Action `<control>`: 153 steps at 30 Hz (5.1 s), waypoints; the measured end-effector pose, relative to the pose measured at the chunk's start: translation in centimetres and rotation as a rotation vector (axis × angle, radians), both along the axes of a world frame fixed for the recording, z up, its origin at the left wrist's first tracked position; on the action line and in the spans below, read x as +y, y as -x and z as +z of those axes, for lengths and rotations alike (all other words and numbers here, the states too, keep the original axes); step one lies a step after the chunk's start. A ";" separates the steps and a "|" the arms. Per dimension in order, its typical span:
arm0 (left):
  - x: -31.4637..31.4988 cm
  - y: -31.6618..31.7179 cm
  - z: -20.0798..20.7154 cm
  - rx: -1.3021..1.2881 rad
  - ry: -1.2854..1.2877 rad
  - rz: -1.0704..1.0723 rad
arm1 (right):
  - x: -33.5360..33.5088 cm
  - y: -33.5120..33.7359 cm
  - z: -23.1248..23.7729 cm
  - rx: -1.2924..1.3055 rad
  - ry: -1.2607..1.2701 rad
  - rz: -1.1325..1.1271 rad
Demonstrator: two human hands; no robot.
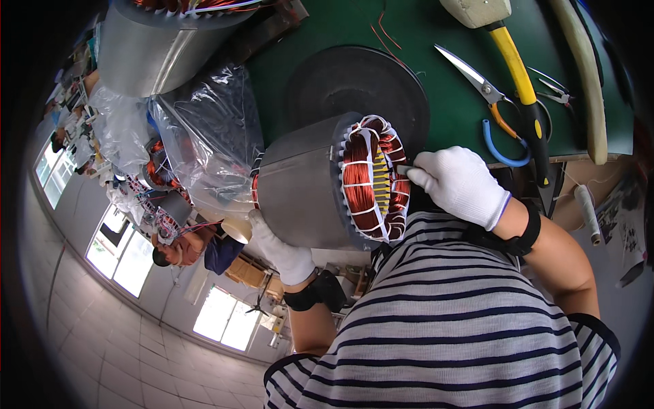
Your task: Assembling and wiring a motor stator at a factory workbench.
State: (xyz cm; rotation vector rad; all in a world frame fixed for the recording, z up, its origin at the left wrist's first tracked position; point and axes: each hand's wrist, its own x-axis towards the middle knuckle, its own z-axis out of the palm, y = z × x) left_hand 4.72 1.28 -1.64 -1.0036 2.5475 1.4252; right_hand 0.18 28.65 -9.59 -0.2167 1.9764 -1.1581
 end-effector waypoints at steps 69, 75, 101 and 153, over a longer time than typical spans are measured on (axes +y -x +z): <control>2.6 11.2 2.2 0.776 0.438 -0.701 | 2.1 0.0 1.9 -0.205 0.353 -0.676; -1.8 9.2 2.7 0.177 0.248 -0.872 | 3.8 0.7 3.7 -0.158 0.350 -0.697; 5.0 4.9 5.7 0.176 0.254 -1.305 | 3.7 -0.9 4.8 -0.139 0.292 -0.562; -15.6 -22.3 -10.6 0.334 0.070 0.277 | -25.0 -5.7 0.9 -0.799 0.261 0.381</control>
